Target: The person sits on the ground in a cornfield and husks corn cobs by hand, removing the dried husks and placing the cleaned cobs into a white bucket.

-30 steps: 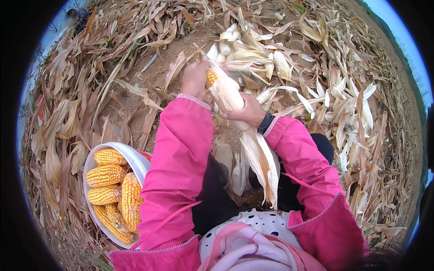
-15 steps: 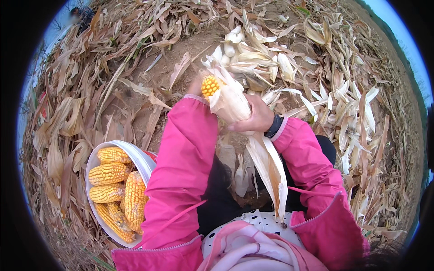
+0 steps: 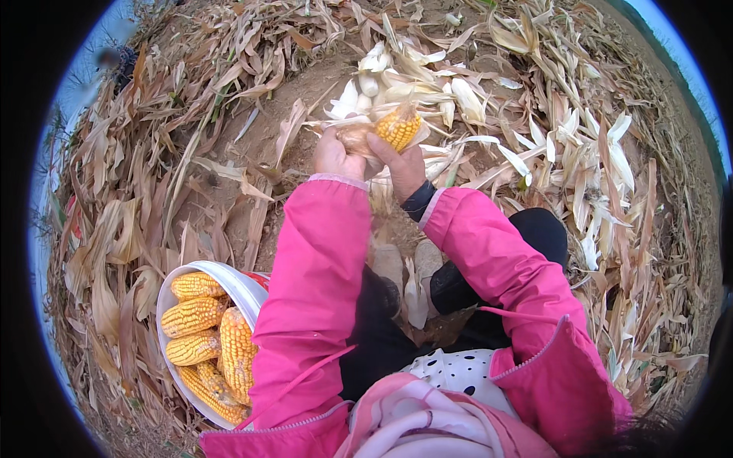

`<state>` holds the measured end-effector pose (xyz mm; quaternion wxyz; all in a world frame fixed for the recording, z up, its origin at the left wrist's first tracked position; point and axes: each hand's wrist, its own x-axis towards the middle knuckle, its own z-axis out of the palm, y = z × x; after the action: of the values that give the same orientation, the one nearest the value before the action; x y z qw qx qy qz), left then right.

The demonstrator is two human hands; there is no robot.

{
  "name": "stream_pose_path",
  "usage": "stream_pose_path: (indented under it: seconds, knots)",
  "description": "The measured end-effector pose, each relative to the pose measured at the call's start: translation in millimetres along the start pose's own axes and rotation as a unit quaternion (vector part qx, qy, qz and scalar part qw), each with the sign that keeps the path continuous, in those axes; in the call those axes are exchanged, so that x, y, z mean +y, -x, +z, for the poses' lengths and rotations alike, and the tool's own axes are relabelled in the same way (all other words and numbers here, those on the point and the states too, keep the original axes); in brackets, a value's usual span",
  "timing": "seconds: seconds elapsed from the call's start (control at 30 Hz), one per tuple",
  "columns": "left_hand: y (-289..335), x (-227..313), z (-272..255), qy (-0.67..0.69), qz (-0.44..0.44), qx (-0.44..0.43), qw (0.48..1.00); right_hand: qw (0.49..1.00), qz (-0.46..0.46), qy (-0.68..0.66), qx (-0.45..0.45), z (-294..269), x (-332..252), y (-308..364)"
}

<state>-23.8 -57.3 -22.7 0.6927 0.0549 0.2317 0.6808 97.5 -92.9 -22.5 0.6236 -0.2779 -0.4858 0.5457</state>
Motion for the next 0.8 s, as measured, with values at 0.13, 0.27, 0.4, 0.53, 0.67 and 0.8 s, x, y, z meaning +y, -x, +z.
stream_pose_path:
  seconds: [0.13,0.27,0.4,0.53,0.67,0.8]
  knots:
    - [12,15,25,0.022,0.055,0.088,0.994,0.977,0.079,-0.174,0.091,-30,3,-30]
    - [2,54,-1,0.031,0.073,0.060,0.995,0.905,0.098,-0.355,0.212,-83,-28,-62]
    - [-9,37,-2,-0.009,0.136,0.029,0.990,0.937,0.009,-0.253,0.243,-129,-33,-94]
    - [23,52,29,-0.303,0.316,0.196,0.878,0.970,-0.045,-0.086,0.224,-141,-62,-96]
    - [44,34,57,-0.472,0.441,0.023,0.763,0.981,-0.103,0.075,0.146,-123,-70,-85]
    - [53,-32,56,-0.577,0.128,-0.192,0.784,0.987,-0.082,0.108,0.091,-77,-54,-63]
